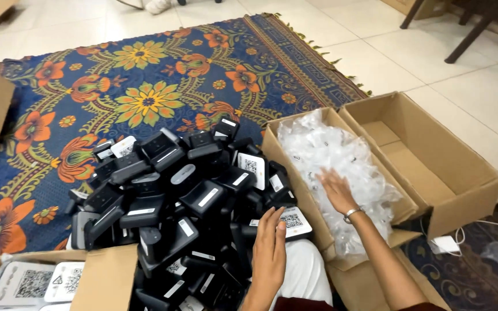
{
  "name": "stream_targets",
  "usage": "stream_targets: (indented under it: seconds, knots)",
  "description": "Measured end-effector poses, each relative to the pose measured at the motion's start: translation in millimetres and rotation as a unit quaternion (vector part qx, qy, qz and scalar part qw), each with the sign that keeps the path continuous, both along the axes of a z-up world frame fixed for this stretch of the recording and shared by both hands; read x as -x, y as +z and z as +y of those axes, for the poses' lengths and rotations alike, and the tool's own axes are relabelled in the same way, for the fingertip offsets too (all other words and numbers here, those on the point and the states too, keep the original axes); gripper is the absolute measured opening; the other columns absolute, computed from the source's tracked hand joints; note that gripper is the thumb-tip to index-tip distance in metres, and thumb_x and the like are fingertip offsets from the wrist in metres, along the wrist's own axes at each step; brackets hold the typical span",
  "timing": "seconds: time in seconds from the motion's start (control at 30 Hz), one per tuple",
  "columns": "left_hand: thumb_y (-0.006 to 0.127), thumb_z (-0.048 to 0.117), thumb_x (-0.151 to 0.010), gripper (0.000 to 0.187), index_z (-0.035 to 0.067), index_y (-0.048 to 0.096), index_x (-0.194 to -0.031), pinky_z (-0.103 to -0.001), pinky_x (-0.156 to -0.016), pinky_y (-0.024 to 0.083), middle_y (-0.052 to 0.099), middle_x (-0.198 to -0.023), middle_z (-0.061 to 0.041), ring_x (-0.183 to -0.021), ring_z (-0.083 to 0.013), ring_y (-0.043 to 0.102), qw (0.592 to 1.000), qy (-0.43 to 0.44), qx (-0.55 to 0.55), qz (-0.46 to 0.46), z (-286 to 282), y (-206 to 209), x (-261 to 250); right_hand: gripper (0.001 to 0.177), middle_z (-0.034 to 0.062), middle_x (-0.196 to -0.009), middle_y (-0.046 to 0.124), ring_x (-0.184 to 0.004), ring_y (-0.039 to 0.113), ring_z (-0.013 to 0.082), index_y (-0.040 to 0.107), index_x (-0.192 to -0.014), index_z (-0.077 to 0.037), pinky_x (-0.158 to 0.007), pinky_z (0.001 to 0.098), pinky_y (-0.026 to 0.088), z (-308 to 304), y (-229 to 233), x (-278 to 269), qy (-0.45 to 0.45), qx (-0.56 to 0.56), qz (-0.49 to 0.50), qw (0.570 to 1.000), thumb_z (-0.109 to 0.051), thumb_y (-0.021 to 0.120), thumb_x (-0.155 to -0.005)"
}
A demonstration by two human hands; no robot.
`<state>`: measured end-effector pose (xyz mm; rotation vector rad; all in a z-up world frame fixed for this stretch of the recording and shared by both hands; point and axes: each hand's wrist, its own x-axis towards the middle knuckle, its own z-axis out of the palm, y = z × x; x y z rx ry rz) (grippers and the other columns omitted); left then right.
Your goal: The person packs handheld scanner devices and components into boxes while sitting on the floor.
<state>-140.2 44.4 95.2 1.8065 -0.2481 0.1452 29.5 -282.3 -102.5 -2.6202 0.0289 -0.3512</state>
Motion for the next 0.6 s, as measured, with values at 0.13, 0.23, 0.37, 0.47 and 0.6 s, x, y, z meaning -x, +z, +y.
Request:
stream_targets:
  seconds: [0.13,0.23,0.37,0.47,0.6]
  knots:
    - [0.04,0.031,-0.107,0.046,0.003,0.059,-0.137,-0.041,-0.106,0.044,0.054,-0.146,-0.018,-0.132,-0.0367,0.057,0.999,-0.026,-0.005,0.036,-13,-6,1,0.07,0.0067,-0.164,0.037,-0.154,0.025,0.0254,0.043,-0.154,-0.022,-0.126,0.047,0.007,-19,-76,-10,0.053,-0.118,0.229,0.965,-0.062,0.018,-0.103]
    - [0.039,0.03,-0.106,0.045,0.004,0.06,-0.136,-0.04,-0.106,0.045,0.054,-0.147,-0.018,-0.13,-0.0364,0.058,0.998,-0.023,-0.025,0.055,-14,-9,-2,0.065,0.0084,-0.159,0.048,-0.149,0.041,0.0245,0.051,-0.15,-0.018,-0.124,0.038,0.022,-32,-144,-35,0.053,-0.158,0.262,0.95,-0.057,0.024,-0.105]
    - [0.038,0.03,-0.107,0.045,0.003,0.059,-0.136,-0.041,-0.107,0.044,0.055,-0.145,-0.018,-0.131,-0.0367,0.058,0.998,-0.018,-0.047,0.049,-15,-20,-6,0.057,0.0091,-0.152,0.056,-0.14,0.053,0.0267,0.057,-0.146,-0.021,-0.116,0.0349,0.038,-17,-146,-43,0.045,-0.114,0.271,0.955,-0.047,0.034,-0.102]
    - [0.038,0.03,-0.107,0.045,0.003,0.061,-0.136,-0.041,-0.107,0.044,0.057,-0.144,-0.018,-0.131,-0.0369,0.058,0.998,-0.011,-0.047,0.042,-12,-18,-5,0.05,0.0078,-0.145,0.063,-0.132,0.06,0.0293,0.063,-0.141,-0.025,-0.11,0.0379,0.046,-10,-138,-38,0.03,-0.011,0.269,0.963,-0.04,0.041,-0.099]
    - [0.037,0.032,-0.106,0.046,0.004,0.06,-0.136,-0.041,-0.106,0.044,0.054,-0.146,-0.017,-0.13,-0.0364,0.057,0.997,-0.006,-0.048,0.065,4,-16,-6,0.038,0.0058,-0.142,0.061,-0.126,0.062,0.0322,0.07,-0.128,-0.022,-0.102,0.0447,0.048,10,-73,-3,0.044,0.096,0.104,0.989,-0.025,0.052,-0.095]
